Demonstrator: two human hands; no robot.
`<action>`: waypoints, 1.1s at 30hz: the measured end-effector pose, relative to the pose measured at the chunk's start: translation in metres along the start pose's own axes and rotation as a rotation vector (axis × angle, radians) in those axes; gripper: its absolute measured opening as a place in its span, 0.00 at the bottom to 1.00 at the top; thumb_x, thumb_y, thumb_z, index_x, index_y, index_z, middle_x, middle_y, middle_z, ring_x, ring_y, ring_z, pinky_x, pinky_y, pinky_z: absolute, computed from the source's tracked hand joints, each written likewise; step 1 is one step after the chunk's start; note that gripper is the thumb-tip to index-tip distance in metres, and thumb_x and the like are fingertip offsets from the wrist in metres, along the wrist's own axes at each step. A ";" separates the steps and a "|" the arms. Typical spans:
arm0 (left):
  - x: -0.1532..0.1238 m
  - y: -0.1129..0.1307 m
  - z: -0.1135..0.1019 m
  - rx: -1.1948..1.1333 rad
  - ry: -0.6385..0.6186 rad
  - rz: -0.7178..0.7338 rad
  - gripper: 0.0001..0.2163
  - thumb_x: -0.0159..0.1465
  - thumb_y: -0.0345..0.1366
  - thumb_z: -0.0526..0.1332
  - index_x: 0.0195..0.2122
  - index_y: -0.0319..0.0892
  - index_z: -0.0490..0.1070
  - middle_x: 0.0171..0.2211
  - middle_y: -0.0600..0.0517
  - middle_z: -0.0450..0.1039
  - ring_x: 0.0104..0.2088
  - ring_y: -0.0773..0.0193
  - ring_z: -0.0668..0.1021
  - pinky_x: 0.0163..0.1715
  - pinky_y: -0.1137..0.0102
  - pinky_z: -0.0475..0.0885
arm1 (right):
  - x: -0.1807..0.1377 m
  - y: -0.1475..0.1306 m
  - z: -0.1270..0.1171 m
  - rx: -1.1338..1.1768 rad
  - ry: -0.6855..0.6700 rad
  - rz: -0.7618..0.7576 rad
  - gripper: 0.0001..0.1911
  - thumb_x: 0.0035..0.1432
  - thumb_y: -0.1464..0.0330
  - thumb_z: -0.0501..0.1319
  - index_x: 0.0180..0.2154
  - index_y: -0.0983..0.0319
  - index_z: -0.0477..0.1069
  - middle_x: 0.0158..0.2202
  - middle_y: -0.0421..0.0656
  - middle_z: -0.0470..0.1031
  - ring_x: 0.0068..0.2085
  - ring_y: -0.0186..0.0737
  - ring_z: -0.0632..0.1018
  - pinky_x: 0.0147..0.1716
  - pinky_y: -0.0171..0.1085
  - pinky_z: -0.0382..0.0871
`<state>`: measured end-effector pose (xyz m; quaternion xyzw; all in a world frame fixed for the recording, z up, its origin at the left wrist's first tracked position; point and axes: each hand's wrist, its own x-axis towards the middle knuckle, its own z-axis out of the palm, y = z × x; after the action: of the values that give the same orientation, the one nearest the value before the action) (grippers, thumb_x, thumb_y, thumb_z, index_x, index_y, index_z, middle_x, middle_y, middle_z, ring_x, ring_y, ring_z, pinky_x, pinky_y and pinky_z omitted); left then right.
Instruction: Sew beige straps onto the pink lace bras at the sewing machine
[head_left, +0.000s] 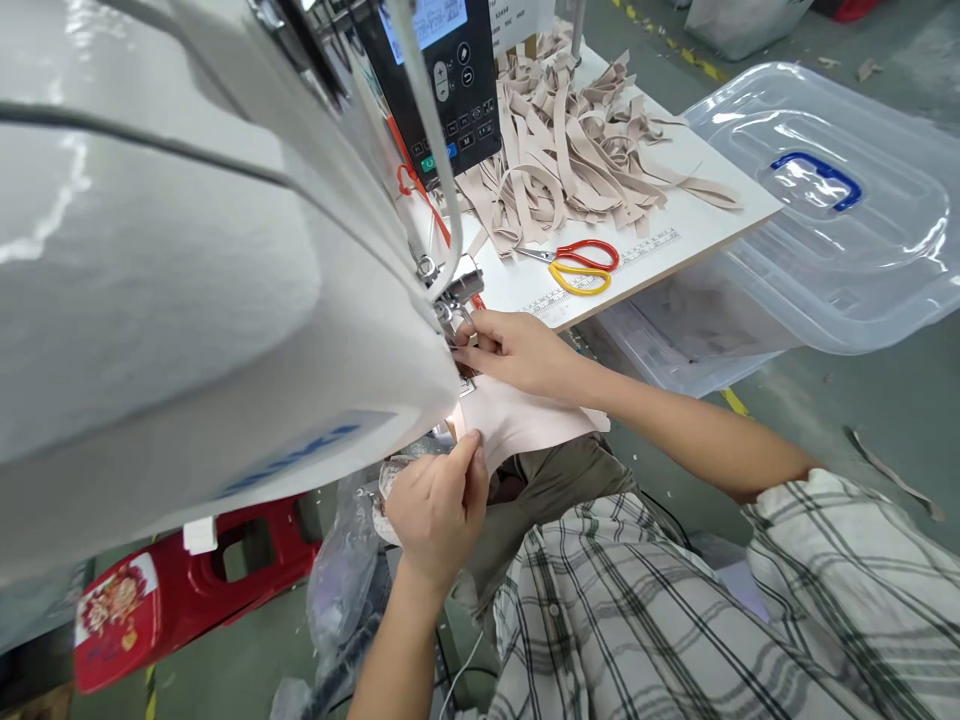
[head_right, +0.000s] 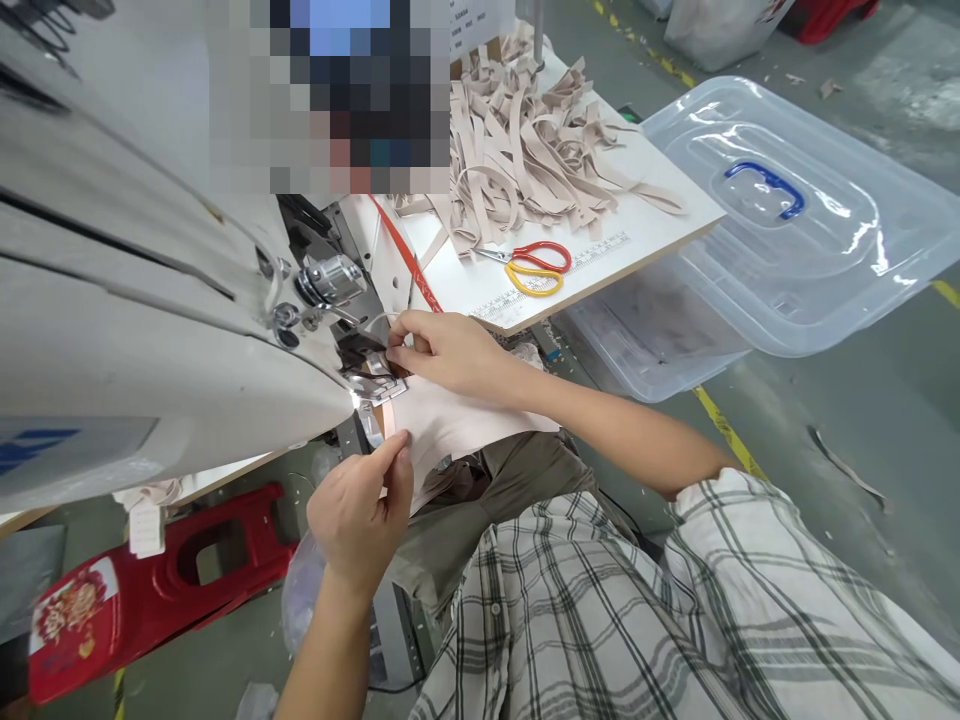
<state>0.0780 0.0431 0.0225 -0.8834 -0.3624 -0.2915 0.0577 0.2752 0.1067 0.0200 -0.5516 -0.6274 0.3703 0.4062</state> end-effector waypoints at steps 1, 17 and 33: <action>-0.001 0.000 0.000 -0.014 -0.008 -0.021 0.07 0.67 0.30 0.58 0.41 0.41 0.76 0.17 0.57 0.71 0.18 0.68 0.72 0.23 0.71 0.63 | 0.000 0.000 0.000 0.001 0.001 0.003 0.08 0.59 0.64 0.60 0.35 0.61 0.73 0.21 0.33 0.65 0.25 0.31 0.65 0.28 0.33 0.52; -0.012 0.002 -0.023 -0.330 -0.042 -0.436 0.10 0.68 0.36 0.58 0.38 0.42 0.79 0.32 0.50 0.83 0.30 0.63 0.82 0.30 0.72 0.75 | -0.035 0.000 0.020 0.449 0.029 0.154 0.10 0.62 0.59 0.56 0.37 0.60 0.63 0.22 0.31 0.57 0.23 0.31 0.59 0.24 0.32 0.53; -0.022 0.001 -0.028 -0.367 -0.071 -0.487 0.08 0.68 0.35 0.58 0.42 0.43 0.77 0.36 0.52 0.82 0.33 0.65 0.82 0.33 0.73 0.75 | -0.061 -0.001 0.023 0.685 -0.017 0.194 0.16 0.61 0.54 0.61 0.35 0.61 0.66 0.26 0.34 0.63 0.26 0.29 0.64 0.26 0.31 0.60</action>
<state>0.0533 0.0204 0.0337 -0.7760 -0.5065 -0.3261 -0.1869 0.2580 0.0452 0.0054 -0.4373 -0.4149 0.6007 0.5251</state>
